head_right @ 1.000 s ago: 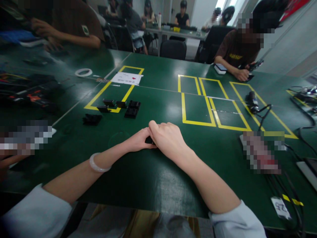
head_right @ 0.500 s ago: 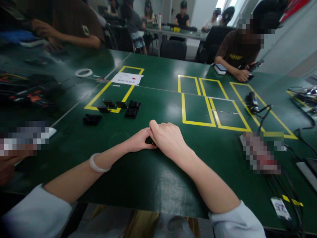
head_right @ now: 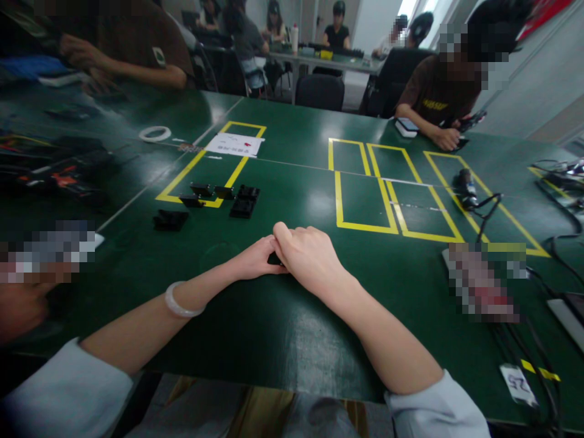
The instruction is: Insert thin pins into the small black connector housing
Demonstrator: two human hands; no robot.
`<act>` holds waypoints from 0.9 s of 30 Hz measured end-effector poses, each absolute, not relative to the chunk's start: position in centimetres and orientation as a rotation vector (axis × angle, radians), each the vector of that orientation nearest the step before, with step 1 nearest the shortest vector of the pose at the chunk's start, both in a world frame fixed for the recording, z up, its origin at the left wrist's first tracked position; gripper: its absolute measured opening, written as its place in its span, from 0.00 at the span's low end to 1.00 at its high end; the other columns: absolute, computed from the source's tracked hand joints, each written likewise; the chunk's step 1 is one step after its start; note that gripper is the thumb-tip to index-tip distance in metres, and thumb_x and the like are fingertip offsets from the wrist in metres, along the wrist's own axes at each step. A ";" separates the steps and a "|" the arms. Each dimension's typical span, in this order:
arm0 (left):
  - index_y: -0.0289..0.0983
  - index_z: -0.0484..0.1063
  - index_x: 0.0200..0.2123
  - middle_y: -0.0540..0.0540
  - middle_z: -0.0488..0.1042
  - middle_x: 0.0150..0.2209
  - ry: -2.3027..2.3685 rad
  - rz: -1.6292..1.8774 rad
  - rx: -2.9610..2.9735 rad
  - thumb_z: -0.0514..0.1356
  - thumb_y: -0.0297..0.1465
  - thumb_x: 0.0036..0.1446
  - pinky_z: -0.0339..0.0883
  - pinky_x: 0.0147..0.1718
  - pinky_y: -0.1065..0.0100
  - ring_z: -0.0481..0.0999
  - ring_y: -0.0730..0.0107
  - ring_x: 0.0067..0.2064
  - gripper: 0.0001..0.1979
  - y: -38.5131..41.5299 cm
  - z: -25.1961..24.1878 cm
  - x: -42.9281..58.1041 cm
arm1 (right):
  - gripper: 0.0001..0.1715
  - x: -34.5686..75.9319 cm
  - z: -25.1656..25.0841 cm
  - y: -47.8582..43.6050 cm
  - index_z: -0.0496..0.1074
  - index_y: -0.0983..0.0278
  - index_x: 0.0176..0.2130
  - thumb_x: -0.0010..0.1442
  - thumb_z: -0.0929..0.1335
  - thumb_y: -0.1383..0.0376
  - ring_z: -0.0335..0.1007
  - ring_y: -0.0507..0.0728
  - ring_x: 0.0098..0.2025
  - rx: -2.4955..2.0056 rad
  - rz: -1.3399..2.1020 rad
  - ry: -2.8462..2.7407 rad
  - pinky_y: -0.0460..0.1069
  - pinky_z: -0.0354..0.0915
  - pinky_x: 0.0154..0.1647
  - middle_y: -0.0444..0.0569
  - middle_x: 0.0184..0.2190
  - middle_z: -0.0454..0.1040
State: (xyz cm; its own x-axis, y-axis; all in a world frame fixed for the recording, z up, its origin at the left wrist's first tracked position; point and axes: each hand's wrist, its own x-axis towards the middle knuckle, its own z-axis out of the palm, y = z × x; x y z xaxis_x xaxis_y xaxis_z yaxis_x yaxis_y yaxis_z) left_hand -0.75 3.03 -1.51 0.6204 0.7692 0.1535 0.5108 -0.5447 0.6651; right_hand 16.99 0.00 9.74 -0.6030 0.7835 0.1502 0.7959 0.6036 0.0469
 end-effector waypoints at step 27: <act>0.38 0.73 0.44 0.45 0.73 0.47 0.985 0.596 2.239 0.67 0.38 0.52 0.64 0.51 0.56 0.71 0.54 0.51 0.18 3.0 -1.3 -0.7 | 0.17 16.9 9.6 0.0 0.66 0.64 0.39 0.69 0.54 0.60 0.68 0.53 0.28 -1.314 -0.166 -2.696 0.48 0.48 0.29 0.48 0.28 0.75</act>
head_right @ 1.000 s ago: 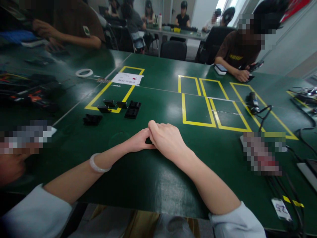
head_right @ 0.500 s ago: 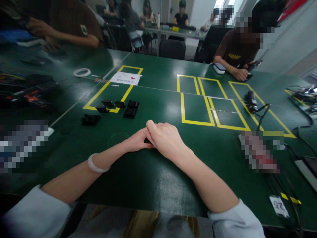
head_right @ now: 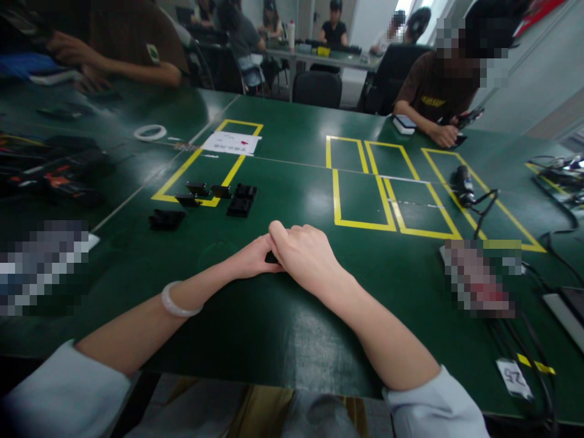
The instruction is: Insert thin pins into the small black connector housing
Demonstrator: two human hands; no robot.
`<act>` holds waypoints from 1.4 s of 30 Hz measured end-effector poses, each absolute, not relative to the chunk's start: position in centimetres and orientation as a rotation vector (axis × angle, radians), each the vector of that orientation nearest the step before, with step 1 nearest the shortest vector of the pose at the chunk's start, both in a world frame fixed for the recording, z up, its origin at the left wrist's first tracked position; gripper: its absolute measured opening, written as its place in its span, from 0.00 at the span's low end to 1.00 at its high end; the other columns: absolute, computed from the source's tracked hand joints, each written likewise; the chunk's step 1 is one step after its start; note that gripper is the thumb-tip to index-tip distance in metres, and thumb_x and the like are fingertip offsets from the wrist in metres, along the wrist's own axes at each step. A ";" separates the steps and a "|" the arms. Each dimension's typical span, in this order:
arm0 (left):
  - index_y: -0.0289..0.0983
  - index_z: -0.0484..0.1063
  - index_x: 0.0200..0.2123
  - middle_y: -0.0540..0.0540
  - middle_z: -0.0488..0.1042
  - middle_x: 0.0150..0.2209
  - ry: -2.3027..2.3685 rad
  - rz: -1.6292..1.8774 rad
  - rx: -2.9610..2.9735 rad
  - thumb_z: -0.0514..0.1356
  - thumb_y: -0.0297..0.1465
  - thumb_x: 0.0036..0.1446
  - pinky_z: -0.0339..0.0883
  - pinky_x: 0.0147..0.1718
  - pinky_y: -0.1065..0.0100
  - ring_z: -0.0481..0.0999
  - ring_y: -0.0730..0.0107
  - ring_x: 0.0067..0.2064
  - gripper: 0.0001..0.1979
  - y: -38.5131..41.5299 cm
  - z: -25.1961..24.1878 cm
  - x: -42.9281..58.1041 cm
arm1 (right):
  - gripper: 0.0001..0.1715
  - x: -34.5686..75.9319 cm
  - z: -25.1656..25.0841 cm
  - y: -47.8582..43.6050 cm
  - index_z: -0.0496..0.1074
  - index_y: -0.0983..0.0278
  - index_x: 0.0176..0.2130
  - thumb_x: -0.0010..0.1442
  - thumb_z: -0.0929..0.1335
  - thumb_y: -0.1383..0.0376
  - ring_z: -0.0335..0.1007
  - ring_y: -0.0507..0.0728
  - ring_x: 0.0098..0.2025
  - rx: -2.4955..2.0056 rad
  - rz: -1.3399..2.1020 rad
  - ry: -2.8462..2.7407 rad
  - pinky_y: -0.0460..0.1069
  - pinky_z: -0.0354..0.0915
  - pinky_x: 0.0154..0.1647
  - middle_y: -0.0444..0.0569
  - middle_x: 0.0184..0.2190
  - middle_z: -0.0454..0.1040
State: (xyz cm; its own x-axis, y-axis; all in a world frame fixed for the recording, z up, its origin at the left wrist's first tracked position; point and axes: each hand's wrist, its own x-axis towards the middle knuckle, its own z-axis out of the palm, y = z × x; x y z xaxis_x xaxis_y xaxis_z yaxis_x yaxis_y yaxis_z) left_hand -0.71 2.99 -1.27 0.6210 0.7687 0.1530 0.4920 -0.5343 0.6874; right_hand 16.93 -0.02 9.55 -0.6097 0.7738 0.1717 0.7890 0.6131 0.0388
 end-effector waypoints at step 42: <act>0.38 0.74 0.43 0.45 0.74 0.46 0.980 0.601 2.234 0.68 0.38 0.51 0.65 0.50 0.57 0.71 0.55 0.50 0.17 3.0 -1.3 -0.8 | 0.16 16.9 9.4 -0.1 0.66 0.64 0.40 0.70 0.54 0.61 0.69 0.53 0.29 -1.300 -0.196 -2.700 0.48 0.49 0.30 0.48 0.27 0.75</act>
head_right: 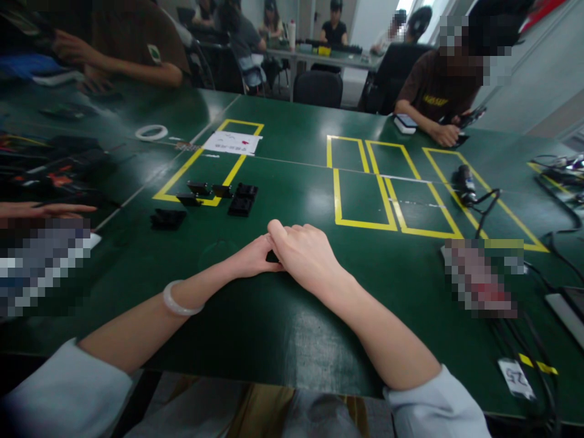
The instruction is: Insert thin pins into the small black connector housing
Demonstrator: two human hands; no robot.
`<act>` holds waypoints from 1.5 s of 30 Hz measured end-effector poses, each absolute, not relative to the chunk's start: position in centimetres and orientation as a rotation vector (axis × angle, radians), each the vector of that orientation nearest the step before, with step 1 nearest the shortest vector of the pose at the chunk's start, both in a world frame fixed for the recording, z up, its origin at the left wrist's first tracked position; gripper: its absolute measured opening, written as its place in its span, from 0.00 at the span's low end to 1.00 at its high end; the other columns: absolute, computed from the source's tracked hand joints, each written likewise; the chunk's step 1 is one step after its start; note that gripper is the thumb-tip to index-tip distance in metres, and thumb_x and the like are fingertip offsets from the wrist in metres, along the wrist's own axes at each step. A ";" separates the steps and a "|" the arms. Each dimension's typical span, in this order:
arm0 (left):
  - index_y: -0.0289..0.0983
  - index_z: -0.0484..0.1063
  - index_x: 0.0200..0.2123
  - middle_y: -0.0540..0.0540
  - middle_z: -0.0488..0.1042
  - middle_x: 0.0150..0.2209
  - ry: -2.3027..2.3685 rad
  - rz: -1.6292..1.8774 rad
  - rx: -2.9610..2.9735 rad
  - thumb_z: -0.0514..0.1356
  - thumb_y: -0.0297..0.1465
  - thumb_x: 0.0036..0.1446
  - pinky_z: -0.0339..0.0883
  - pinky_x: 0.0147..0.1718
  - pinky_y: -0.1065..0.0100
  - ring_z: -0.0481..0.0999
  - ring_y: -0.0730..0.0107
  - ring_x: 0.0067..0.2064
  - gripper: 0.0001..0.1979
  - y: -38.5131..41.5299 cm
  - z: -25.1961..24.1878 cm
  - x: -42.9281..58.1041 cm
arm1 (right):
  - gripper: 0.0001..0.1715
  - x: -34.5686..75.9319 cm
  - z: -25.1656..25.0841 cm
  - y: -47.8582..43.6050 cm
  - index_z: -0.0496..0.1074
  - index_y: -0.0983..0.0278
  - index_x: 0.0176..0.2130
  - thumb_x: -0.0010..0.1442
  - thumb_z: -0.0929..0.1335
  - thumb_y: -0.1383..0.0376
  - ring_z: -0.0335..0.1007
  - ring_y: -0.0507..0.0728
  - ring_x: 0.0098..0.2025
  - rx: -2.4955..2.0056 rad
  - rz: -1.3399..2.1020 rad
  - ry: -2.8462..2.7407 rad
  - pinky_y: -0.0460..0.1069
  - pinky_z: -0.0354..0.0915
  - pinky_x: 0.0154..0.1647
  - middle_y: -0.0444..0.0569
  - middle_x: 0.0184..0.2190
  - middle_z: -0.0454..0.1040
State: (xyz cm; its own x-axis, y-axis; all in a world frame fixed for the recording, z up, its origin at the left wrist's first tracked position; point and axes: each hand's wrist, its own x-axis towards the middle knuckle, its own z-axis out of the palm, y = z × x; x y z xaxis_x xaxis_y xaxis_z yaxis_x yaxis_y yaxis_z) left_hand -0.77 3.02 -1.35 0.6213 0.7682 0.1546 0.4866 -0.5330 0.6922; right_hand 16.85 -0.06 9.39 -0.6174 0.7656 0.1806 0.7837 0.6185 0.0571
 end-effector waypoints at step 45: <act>0.37 0.73 0.43 0.44 0.73 0.46 0.993 0.601 2.245 0.67 0.37 0.52 0.65 0.50 0.57 0.72 0.54 0.50 0.17 3.0 -1.2 -0.6 | 0.14 17.0 9.1 0.2 0.66 0.64 0.40 0.67 0.55 0.66 0.68 0.53 0.29 -1.214 -0.205 -2.679 0.48 0.50 0.30 0.46 0.27 0.74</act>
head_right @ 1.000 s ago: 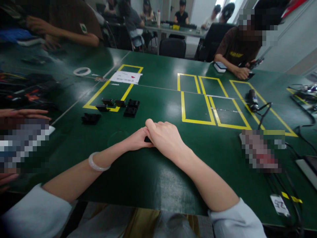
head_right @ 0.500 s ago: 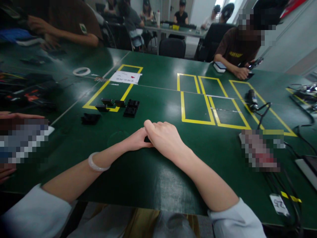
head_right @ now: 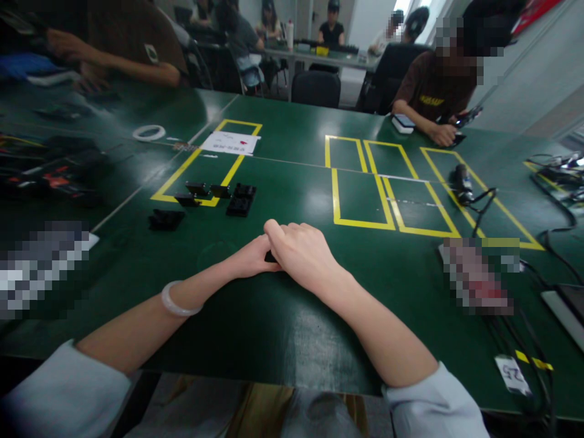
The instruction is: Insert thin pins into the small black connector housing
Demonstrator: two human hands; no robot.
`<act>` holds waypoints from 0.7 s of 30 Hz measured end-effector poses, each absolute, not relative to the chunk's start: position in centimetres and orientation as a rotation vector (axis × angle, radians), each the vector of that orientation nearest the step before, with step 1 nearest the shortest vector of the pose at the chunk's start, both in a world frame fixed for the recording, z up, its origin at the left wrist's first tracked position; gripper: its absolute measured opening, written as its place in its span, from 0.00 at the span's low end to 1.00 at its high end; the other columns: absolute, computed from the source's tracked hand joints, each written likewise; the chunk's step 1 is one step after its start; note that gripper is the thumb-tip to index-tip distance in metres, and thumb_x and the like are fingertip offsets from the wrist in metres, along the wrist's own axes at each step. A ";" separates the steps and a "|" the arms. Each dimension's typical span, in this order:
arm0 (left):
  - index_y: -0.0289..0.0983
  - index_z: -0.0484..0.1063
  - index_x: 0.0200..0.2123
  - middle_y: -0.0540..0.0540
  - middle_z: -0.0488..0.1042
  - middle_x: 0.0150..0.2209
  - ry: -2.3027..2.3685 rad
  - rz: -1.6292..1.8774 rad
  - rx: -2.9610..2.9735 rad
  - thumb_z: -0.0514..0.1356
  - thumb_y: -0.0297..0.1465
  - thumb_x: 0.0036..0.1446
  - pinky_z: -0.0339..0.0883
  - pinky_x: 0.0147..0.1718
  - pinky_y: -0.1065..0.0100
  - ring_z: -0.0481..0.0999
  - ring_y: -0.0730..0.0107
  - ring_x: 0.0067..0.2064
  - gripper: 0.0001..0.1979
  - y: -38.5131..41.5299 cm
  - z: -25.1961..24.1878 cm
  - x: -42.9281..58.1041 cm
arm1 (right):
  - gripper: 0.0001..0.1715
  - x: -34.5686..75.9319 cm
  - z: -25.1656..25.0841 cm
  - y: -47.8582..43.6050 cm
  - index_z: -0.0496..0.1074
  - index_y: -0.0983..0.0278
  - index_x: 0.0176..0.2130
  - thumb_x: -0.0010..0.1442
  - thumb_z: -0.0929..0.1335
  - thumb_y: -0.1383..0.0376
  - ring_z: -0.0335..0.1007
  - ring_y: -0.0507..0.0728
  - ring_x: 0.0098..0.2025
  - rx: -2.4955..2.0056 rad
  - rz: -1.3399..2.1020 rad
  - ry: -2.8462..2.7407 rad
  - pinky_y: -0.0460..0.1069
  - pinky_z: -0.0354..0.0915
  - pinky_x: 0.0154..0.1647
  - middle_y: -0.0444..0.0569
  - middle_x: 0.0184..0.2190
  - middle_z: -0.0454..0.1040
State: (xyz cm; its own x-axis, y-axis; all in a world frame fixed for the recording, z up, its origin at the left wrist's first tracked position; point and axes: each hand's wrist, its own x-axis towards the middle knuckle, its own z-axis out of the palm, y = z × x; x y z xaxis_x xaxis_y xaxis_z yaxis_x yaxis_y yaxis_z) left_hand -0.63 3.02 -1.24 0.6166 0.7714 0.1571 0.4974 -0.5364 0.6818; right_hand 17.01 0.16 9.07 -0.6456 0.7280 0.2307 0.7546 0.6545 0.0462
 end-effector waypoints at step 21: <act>0.38 0.73 0.44 0.44 0.73 0.47 1.020 0.597 2.233 0.68 0.38 0.51 0.64 0.52 0.56 0.71 0.54 0.52 0.18 3.0 -1.3 -0.6 | 0.14 17.0 9.5 0.1 0.66 0.64 0.41 0.69 0.56 0.62 0.67 0.53 0.30 -1.257 -0.140 -2.683 0.48 0.50 0.31 0.47 0.29 0.74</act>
